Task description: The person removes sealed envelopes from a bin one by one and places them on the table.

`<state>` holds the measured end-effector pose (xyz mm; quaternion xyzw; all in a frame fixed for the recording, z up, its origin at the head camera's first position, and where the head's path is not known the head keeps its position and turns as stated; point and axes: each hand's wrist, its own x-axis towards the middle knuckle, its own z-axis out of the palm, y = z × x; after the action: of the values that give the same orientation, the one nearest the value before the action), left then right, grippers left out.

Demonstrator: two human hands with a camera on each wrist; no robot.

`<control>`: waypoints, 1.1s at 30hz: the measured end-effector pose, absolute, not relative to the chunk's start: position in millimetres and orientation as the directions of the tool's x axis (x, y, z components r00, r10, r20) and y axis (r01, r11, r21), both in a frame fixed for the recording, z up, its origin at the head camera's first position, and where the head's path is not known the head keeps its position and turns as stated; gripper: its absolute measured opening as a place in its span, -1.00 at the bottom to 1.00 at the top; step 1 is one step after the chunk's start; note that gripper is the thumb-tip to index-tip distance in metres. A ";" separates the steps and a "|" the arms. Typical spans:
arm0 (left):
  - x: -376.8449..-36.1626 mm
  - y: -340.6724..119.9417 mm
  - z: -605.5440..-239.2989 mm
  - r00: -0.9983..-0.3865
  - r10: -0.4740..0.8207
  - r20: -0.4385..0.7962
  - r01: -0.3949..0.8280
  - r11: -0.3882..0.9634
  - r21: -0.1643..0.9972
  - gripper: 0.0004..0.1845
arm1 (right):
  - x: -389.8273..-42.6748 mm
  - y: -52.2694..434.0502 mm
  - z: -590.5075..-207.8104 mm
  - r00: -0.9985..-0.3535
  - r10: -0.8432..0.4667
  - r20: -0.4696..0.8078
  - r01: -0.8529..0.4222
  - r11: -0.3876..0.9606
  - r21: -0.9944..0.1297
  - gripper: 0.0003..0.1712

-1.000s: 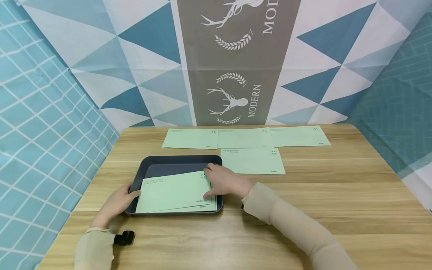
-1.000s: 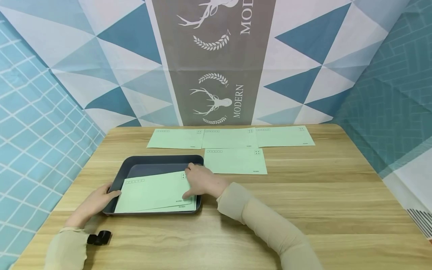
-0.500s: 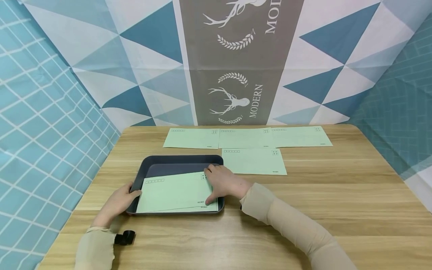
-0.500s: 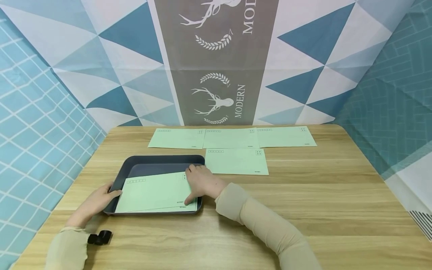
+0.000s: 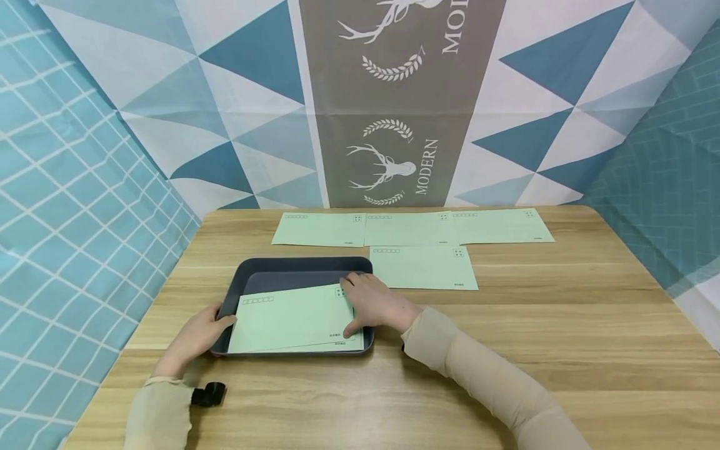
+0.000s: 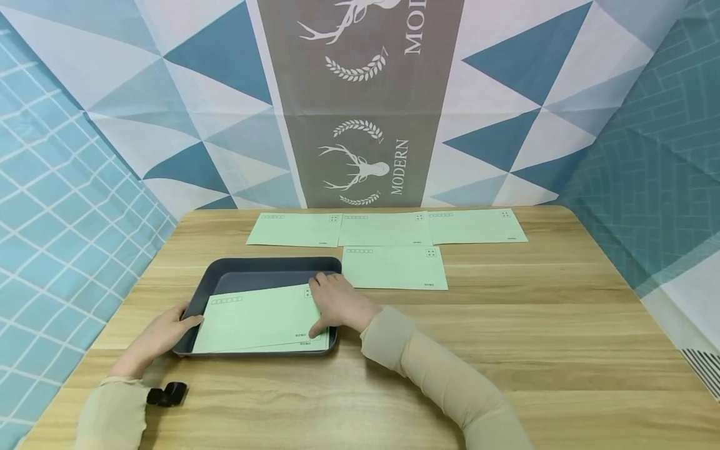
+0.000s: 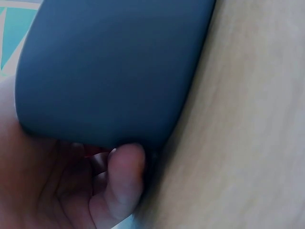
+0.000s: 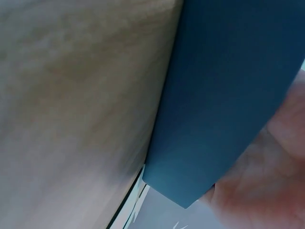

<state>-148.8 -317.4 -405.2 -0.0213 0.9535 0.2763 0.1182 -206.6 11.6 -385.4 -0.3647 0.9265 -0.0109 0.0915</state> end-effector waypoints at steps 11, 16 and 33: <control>-149.9 -316.5 -405.5 -0.971 0.020 -0.239 -0.111 0.845 0.523 -0.37 | -207.9 14.7 -387.9 -0.737 -0.672 -0.071 -0.657 0.737 -0.157 0.14; -149.8 -316.5 -406.2 -0.972 0.018 -0.236 -0.110 0.849 0.516 -0.38 | -208.0 15.4 -388.9 -0.743 -0.669 -0.036 -0.653 0.735 -0.183 0.06; -149.0 -316.4 -405.0 -0.971 0.027 -0.237 -0.097 0.860 0.500 -0.30 | -205.6 18.0 -387.4 -0.750 -0.661 0.020 -0.640 0.718 -0.273 -0.06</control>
<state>-149.0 -316.4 -405.0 -0.0183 0.9572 0.2635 0.1185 -205.6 18.0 -387.4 -0.3512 0.9260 -0.1325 0.0392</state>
